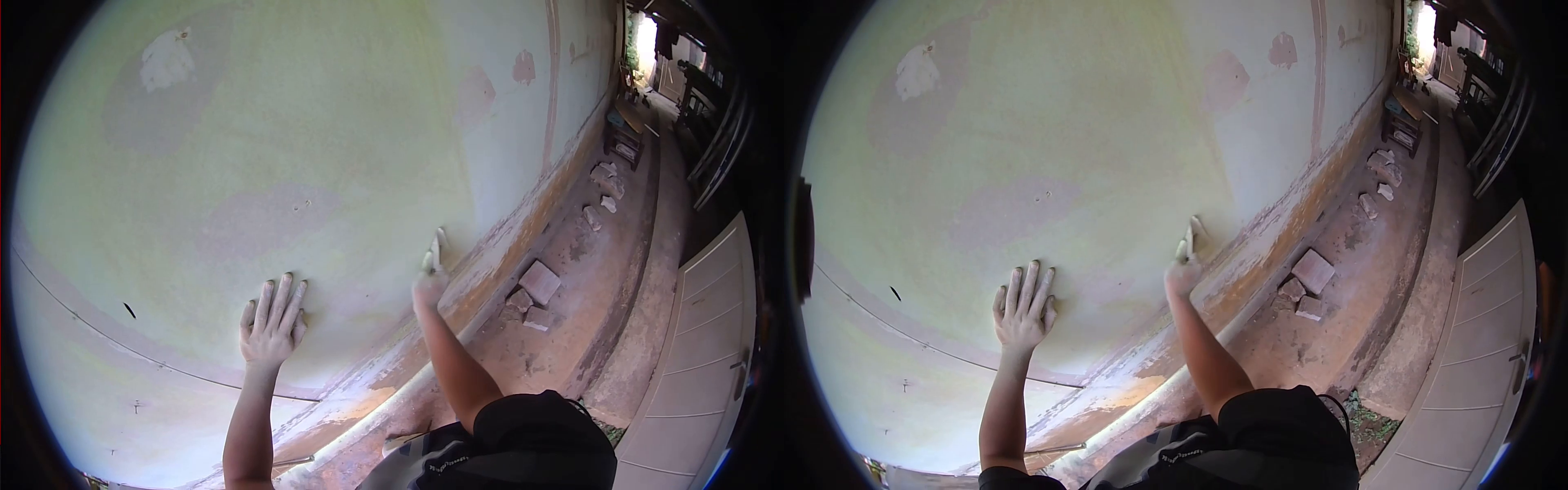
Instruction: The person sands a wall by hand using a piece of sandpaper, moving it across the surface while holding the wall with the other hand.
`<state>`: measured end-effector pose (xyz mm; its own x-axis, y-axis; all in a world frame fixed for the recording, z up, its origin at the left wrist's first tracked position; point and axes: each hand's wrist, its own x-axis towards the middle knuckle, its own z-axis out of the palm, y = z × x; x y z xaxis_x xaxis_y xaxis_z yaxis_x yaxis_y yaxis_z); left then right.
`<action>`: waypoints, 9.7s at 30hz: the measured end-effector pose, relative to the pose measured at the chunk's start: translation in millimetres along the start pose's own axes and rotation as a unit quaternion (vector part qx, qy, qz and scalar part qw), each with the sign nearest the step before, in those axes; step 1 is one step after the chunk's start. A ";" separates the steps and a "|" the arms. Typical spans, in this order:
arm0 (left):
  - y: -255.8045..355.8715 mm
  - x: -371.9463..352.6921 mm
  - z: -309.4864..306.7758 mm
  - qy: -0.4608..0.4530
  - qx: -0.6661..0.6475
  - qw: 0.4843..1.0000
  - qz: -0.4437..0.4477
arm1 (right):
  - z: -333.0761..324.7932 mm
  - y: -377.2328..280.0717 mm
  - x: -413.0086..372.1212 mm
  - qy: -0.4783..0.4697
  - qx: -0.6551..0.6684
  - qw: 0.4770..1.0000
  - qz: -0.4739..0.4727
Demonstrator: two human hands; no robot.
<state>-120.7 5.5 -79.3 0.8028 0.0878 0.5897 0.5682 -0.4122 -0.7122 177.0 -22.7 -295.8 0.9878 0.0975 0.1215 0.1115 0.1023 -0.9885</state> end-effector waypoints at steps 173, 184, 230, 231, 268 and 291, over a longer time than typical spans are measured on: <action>168.1 139.8 54.8 -0.184 -0.294 0.899 0.268 | -23.3 128.0 90.0 0.078 0.026 0.993 0.086; 168.2 140.6 54.3 -0.180 -0.304 0.896 0.270 | -23.7 121.2 93.2 0.041 -0.024 0.987 0.152; 165.5 145.1 52.3 -0.197 -0.373 0.869 0.259 | -26.8 47.3 119.9 0.047 -0.035 0.993 0.100; 165.2 143.3 52.2 -0.201 -0.374 0.867 0.260 | -31.6 63.7 141.3 0.045 -0.065 0.984 0.157; 168.6 140.4 53.5 -0.201 -0.350 0.881 0.249 | -22.3 33.6 -2.0 -0.017 -0.083 0.995 -0.054; 57.0 98.2 12.7 -0.152 -0.135 0.956 0.213 | -25.1 112.4 96.7 0.056 -0.019 0.987 0.151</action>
<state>-7.2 2.2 -66.9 0.9897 0.1023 0.1006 0.1434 -0.6842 -0.7150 287.9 -26.6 -397.5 0.9820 0.0074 -0.1885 -0.1887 0.0483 -0.9809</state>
